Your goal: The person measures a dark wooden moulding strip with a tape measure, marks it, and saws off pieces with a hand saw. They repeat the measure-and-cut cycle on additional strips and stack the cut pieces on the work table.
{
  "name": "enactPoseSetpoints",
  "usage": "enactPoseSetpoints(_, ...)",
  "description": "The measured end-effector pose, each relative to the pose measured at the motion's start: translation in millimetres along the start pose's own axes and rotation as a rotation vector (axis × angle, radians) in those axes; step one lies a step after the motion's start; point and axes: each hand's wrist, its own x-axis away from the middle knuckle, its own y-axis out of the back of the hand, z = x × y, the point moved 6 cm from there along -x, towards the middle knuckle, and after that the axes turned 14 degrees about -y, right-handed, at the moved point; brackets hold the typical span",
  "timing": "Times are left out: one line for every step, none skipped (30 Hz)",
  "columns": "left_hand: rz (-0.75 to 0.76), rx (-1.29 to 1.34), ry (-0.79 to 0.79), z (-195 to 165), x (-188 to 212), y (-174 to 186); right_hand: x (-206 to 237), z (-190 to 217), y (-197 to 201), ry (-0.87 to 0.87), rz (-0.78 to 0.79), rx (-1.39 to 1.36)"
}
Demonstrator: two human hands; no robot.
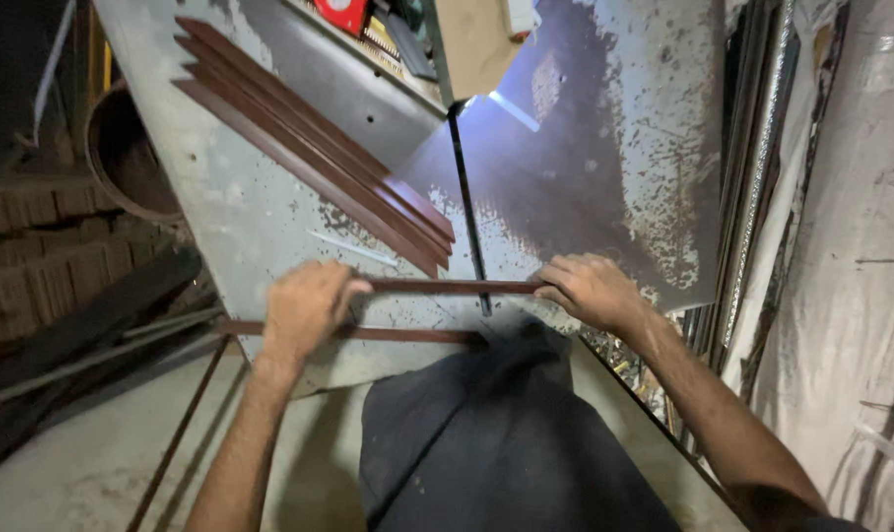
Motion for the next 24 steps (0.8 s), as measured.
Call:
enactPoseSetpoints(-0.113,0.075,-0.014,7,4,3,1,-1,-9,-0.019,0.040,-0.030)
enactPoseSetpoints(-0.225,0.146,-0.021,17,10,7,1,-3,-14,-0.061,0.040,-0.107)
enactPoseSetpoints(-0.336,0.212,-0.021,27,18,11,1,-3,-21,-0.098,0.048,-0.186)
enactPoseSetpoints(-0.362,0.337,0.190,48,30,7,1,-2,-28,-0.127,0.055,-0.265)
enactPoseSetpoints(-0.394,0.454,0.397,69,45,3,0,-2,-35,-0.180,0.065,-0.243)
enactPoseSetpoints(-0.477,0.473,0.520,89,61,7,0,-2,-43,-0.239,0.072,-0.224)
enactPoseSetpoints(-0.555,0.498,0.641,105,80,8,2,-3,-50,-0.309,0.083,-0.203)
enactPoseSetpoints(-0.636,0.527,0.759,116,100,6,2,1,-53,-0.288,0.072,-0.224)
enactPoseSetpoints(-0.642,0.408,0.723,118,113,9,2,4,-55,-0.270,0.050,-0.243)
enactPoseSetpoints(-0.643,0.294,0.680,115,126,10,2,6,-56,-0.259,0.025,-0.260)
enactPoseSetpoints(-0.636,0.186,0.633,108,136,8,2,10,-55,-0.233,-0.006,-0.322)
enactPoseSetpoints(-0.613,0.208,0.627,100,144,-4,0,14,-55,-0.210,-0.037,-0.383)
enactPoseSetpoints(-0.593,0.228,0.619,89,148,-17,-2,18,-52,-0.183,-0.072,-0.443)
enactPoseSetpoints(-0.576,0.243,0.608,82,151,-25,-5,21,-54,-0.201,-0.064,-0.496)
enactPoseSetpoints(-0.594,0.285,0.623,73,154,-33,-8,25,-54,-0.220,-0.058,-0.549)
enactPoseSetpoints(-0.608,0.331,0.636,60,152,-44,-11,29,-55,-0.242,-0.052,-0.602)
enactPoseSetpoints(-0.618,0.379,0.650,49,150,-52,-13,35,-54,-0.237,-0.050,-0.601)
enactPoseSetpoints(-0.600,0.417,0.665,40,146,-58,-15,40,-52,-0.234,-0.051,-0.599)
enactPoseSetpoints(-0.586,0.456,0.678,32,141,-63,-16,44,-50,-0.229,-0.056,-0.593)
enactPoseSetpoints(-0.573,0.493,0.693,28,136,-67,-15,46,-44,-0.212,-0.106,-0.572)
enactPoseSetpoints(-0.556,0.460,0.658,23,130,-66,-14,47,-38,-0.195,-0.150,-0.551)
enactPoseSetpoints(-0.537,0.423,0.627,21,125,-63,-13,48,-32,-0.176,-0.188,-0.535)
enactPoseSetpoints(-0.520,0.380,0.599,21,121,-61,-11,44,-27,-0.198,-0.226,-0.485)
enactPoseSetpoints(-0.514,0.334,0.578,22,119,-57,-11,40,-23,-0.215,-0.267,-0.435)
